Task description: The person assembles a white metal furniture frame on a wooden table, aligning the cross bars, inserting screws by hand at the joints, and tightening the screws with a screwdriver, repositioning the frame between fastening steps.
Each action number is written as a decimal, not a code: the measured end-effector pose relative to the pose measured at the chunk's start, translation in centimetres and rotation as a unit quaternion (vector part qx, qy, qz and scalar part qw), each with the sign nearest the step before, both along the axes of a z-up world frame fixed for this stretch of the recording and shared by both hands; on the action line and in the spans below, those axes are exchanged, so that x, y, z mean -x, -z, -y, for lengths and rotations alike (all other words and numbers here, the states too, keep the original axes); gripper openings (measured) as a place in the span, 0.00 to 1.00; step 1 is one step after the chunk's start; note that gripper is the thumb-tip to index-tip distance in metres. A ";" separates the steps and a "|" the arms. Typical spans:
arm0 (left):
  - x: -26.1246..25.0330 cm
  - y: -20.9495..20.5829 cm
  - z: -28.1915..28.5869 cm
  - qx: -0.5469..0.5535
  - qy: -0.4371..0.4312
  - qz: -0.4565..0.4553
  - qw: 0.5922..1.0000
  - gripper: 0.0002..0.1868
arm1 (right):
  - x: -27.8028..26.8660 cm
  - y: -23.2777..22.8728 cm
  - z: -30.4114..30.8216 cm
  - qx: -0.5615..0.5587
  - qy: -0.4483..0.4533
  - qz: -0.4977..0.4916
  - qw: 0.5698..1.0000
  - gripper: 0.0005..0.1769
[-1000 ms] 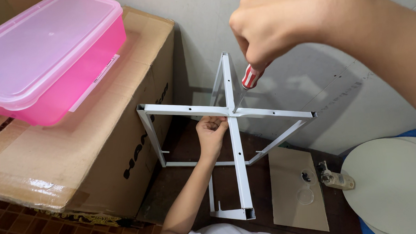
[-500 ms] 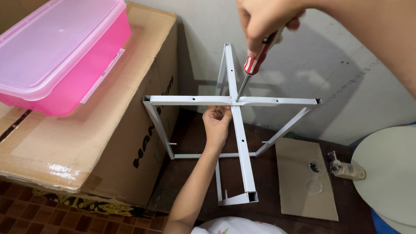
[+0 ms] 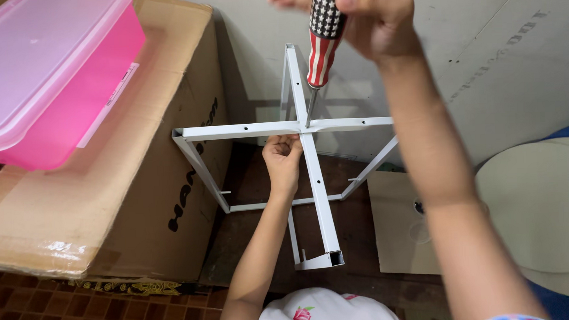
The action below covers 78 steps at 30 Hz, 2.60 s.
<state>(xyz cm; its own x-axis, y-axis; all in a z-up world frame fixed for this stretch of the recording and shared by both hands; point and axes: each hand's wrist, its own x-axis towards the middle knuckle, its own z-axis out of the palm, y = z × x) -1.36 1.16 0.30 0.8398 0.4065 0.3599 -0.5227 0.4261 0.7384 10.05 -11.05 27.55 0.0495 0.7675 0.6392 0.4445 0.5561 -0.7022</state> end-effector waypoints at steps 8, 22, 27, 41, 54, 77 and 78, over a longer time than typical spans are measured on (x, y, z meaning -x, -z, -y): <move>0.2 0.2 0.1 -0.003 -0.009 -0.015 1.000 0.06 | -2.6 5.9 -4.1 -0.168 -0.365 -0.184 0.897 0.24; 0.3 -0.4 -0.1 -0.001 0.006 -0.025 1.000 0.06 | 5.2 4.9 -3.1 -0.214 0.111 -0.184 0.953 0.36; 0.2 -0.7 0.1 -0.001 0.002 -0.031 1.000 0.06 | 6.5 4.8 -3.9 -0.261 0.269 -0.161 0.913 0.31; 0.4 0.3 0.2 -0.168 -0.070 -0.051 0.982 0.06 | 7.2 6.1 -3.7 -0.364 0.389 -0.165 0.830 0.23; 0.1 0.0 -0.2 -0.132 0.039 -0.033 0.990 0.10 | 13.9 16.0 10.9 -0.672 0.371 -0.202 0.608 0.25; 15.0 10.4 -2.3 -0.222 0.463 -0.008 0.858 0.35 | 35.3 56.6 15.3 -0.413 0.641 -0.568 0.308 0.23; 15.8 11.3 -1.8 -0.254 0.439 -0.020 0.862 0.31 | 34.9 56.0 15.1 -0.423 0.639 -0.563 0.309 0.23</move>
